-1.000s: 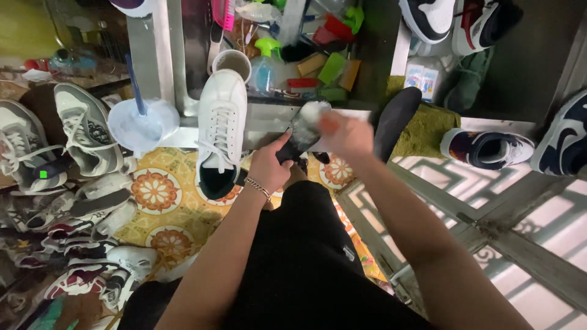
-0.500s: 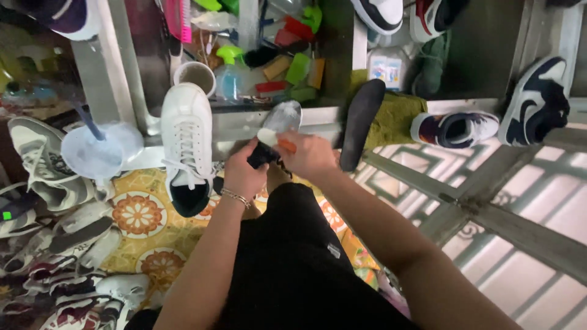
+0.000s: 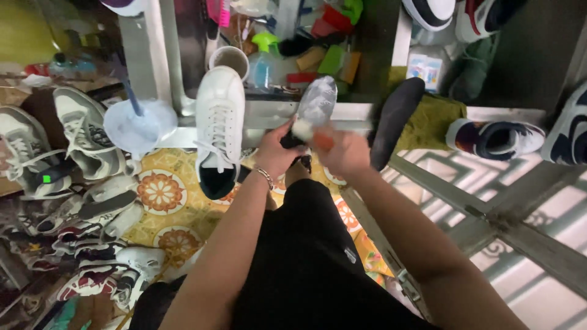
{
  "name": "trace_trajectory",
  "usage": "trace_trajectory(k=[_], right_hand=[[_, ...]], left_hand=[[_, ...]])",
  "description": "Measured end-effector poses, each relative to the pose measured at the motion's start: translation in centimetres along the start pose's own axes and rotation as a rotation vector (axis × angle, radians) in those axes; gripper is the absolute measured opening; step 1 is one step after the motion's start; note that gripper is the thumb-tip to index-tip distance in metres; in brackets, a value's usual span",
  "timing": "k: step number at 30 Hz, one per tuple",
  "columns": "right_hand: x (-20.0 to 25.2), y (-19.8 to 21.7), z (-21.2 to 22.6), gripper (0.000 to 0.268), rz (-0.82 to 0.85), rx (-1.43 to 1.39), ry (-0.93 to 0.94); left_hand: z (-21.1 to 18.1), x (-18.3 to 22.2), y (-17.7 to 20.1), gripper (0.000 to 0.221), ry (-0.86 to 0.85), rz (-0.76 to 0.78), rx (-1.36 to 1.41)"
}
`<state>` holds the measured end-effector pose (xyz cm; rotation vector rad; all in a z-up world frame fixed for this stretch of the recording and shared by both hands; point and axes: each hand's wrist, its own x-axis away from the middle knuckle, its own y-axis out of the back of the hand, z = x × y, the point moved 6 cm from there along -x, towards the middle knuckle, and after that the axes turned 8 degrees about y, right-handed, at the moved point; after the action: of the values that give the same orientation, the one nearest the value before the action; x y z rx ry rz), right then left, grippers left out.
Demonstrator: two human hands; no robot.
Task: The person is cleaning shoe insoles by applying cleaning solution and scrubbing them with a brush before rinsing them in a sink.
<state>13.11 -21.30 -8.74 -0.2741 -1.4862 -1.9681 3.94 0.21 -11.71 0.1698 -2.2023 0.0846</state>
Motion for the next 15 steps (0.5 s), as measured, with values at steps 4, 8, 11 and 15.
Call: trace_trajectory(k=[4, 8, 11, 15], right_hand=[[-0.3, 2.9, -1.1, 0.043, 0.007, -0.005, -0.036], [0.5, 2.1, 0.5, 0.046, 0.021, -0.009, 0.010], [0.9, -0.7, -0.6, 0.036, -0.023, -0.110, 0.091], [1.0, 1.4, -1.3, 0.038, -0.130, -0.195, 0.131]], left_hand=[[-0.4, 0.5, 0.1, 0.097, 0.049, 0.030, 0.074], [0.4, 0.2, -0.8, 0.105, 0.046, 0.072, 0.183], [1.0, 1.9, -1.4, 0.112, 0.125, 0.137, 0.268], [-2.2, 5.0, -1.4, 0.114, 0.132, 0.216, 0.307]])
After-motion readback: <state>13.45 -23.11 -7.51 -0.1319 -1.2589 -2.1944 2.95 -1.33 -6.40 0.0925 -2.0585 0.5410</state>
